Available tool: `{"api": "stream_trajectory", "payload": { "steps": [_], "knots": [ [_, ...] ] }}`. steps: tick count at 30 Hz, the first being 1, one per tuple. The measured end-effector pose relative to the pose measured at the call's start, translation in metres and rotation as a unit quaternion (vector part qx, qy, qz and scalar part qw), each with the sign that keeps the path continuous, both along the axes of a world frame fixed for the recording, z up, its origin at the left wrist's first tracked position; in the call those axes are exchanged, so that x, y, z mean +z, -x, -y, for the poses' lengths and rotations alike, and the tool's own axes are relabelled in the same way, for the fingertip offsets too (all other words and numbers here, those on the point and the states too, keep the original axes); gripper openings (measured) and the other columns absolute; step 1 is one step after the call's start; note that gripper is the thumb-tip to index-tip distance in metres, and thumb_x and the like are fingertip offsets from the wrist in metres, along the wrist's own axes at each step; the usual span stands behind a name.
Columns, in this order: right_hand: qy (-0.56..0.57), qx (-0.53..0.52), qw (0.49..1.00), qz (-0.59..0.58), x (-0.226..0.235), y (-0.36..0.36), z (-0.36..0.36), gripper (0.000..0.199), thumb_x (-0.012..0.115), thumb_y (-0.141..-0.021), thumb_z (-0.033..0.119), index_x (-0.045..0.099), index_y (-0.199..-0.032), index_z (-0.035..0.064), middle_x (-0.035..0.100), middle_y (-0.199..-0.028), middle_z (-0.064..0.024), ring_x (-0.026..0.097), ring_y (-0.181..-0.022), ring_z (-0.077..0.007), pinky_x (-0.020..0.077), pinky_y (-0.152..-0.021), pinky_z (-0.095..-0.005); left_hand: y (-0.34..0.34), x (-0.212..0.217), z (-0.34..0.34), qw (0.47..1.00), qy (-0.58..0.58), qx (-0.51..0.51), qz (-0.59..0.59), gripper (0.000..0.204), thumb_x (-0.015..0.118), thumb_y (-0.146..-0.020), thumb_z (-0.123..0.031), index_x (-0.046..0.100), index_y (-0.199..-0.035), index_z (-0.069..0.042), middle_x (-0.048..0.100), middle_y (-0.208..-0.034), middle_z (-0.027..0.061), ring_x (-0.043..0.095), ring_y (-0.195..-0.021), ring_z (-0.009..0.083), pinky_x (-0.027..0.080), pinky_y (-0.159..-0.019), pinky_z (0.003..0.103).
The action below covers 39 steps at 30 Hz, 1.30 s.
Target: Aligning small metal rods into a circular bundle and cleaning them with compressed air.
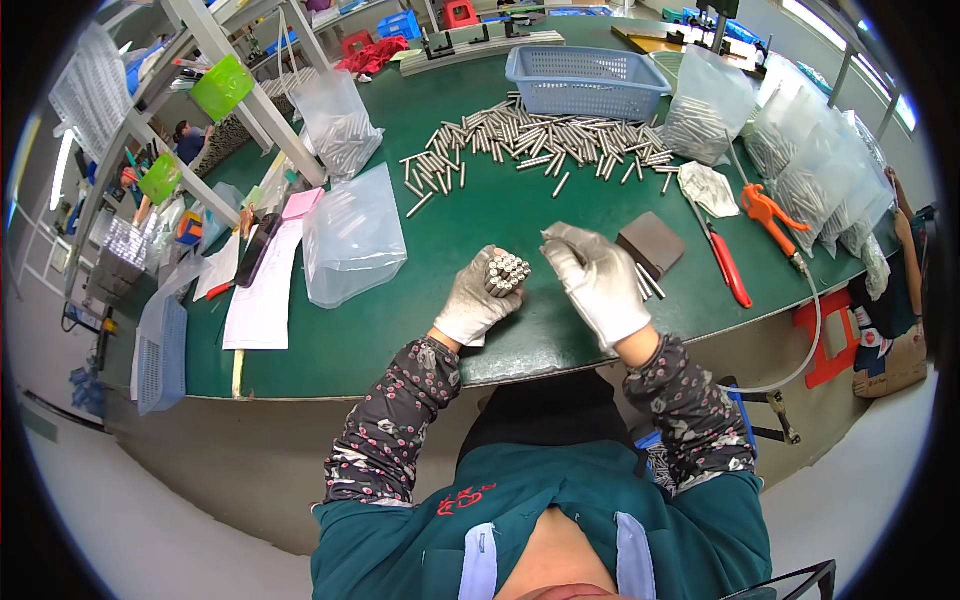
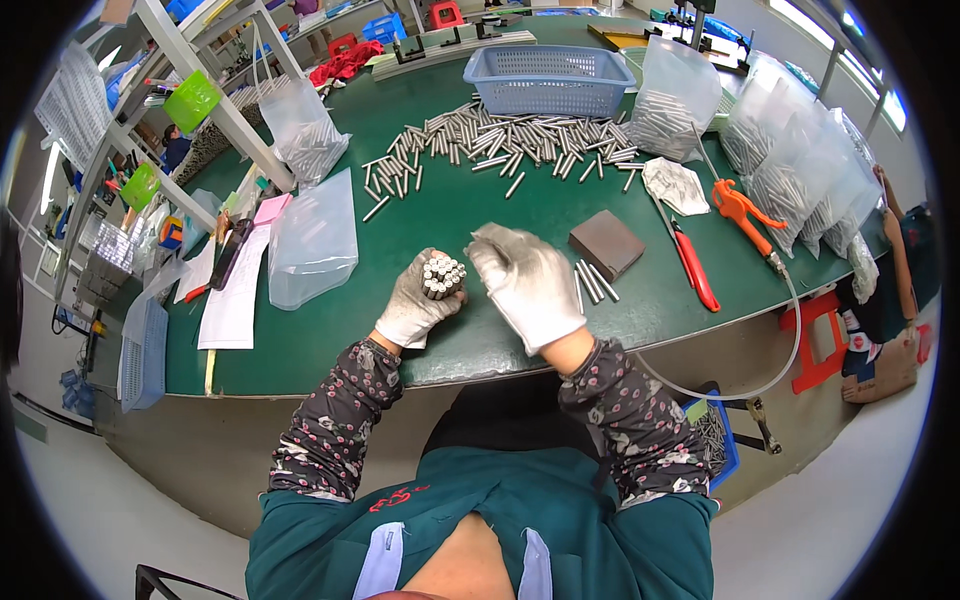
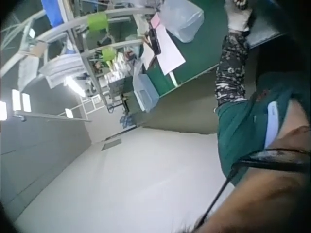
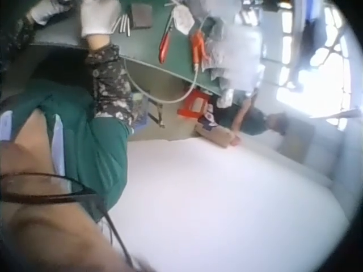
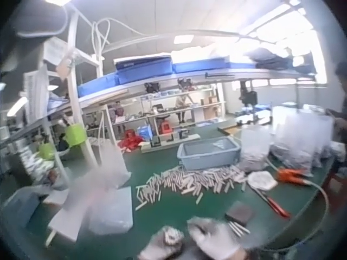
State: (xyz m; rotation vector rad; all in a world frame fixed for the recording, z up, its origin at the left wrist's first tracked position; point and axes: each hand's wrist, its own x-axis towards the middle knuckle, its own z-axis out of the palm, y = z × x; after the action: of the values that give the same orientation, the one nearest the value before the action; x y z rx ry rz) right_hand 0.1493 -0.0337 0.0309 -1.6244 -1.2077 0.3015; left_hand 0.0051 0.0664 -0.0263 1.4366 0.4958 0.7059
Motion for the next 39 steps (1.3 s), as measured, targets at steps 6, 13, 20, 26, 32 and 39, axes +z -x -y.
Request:
{"api": "stream_trajectory", "payload": {
  "steps": [6, 13, 20, 26, 32, 39],
  "knots": [
    [-0.073, 0.139, 0.950, 0.270, 0.024, -0.004, -0.025, 0.014, 0.063, -0.070, 0.010, 0.064, -0.084, 0.0067, 0.061, -0.078, -0.0077, 0.057, -0.076, -0.0269, 0.0460, -0.068, -0.0353, 0.002, -0.011, -0.005, 0.995, -0.084, 0.011, -0.049, 0.058, 0.066, -0.065, 0.009, 0.043, -0.115, -0.008, 0.053, -0.092, -0.0026, 0.052, -0.084, 0.0052, 0.045, -0.075, 0.020],
    [0.003, 0.267, 0.853, 0.449, 0.037, -0.007, -0.049, 0.013, 0.060, -0.065, 0.013, 0.065, -0.076, 0.0126, 0.059, -0.078, -0.0058, 0.057, -0.080, -0.0240, 0.0461, -0.070, -0.0340, -0.001, 0.003, 0.003, 0.991, -0.128, 0.022, -0.041, 0.056, 0.064, -0.066, 0.002, 0.043, -0.118, -0.005, 0.056, -0.092, -0.0011, 0.054, -0.080, 0.0064, 0.047, -0.073, 0.021],
    [0.045, 0.221, 0.723, 0.653, 0.050, 0.011, -0.054, 0.005, 0.056, -0.067, 0.014, 0.060, -0.068, 0.0110, 0.059, -0.075, -0.0027, 0.057, -0.078, -0.0167, 0.0436, -0.063, -0.0287, -0.001, -0.006, -0.003, 0.996, -0.066, 0.008, -0.053, 0.053, 0.063, -0.067, 0.007, 0.042, -0.115, -0.002, 0.053, -0.084, -0.0034, 0.051, -0.075, 0.0046, 0.046, -0.071, 0.018],
    [-0.010, 0.169, 0.711, 0.682, 0.053, 0.008, -0.045, 0.006, 0.054, -0.068, 0.014, 0.059, -0.070, 0.0099, 0.057, -0.071, -0.0016, 0.057, -0.075, -0.0159, 0.0436, -0.065, -0.0281, 0.000, -0.011, -0.008, 0.998, -0.052, -0.005, -0.034, 0.052, 0.064, -0.066, 0.005, 0.042, -0.112, -0.003, 0.054, -0.086, -0.0014, 0.051, -0.078, 0.0053, 0.045, -0.071, 0.019],
    [-0.014, 0.222, 0.837, 0.499, 0.085, -0.038, -0.029, 0.003, 0.057, -0.066, 0.008, 0.059, -0.068, 0.0083, 0.059, -0.073, -0.0075, 0.060, -0.072, -0.0256, 0.0476, -0.065, -0.0340, 0.001, 0.005, -0.002, 0.998, -0.017, -0.022, -0.051, 0.048, 0.061, -0.067, 0.009, 0.042, -0.109, -0.005, 0.055, -0.092, 0.0005, 0.054, -0.083, 0.0080, 0.046, -0.075, 0.020],
    [0.424, 0.294, 0.721, 0.463, 0.038, -0.042, -0.026, 0.016, 0.054, -0.074, 0.012, 0.067, -0.084, 0.0113, 0.065, -0.087, -0.0099, 0.063, -0.081, -0.0271, 0.0497, -0.070, -0.0354, 0.002, -0.007, -0.005, 0.998, 0.039, -0.026, 0.028, 0.049, 0.060, -0.069, 0.011, 0.040, -0.110, -0.006, 0.054, -0.096, 0.0007, 0.054, -0.091, 0.0089, 0.045, -0.080, 0.022]
  ]
}}
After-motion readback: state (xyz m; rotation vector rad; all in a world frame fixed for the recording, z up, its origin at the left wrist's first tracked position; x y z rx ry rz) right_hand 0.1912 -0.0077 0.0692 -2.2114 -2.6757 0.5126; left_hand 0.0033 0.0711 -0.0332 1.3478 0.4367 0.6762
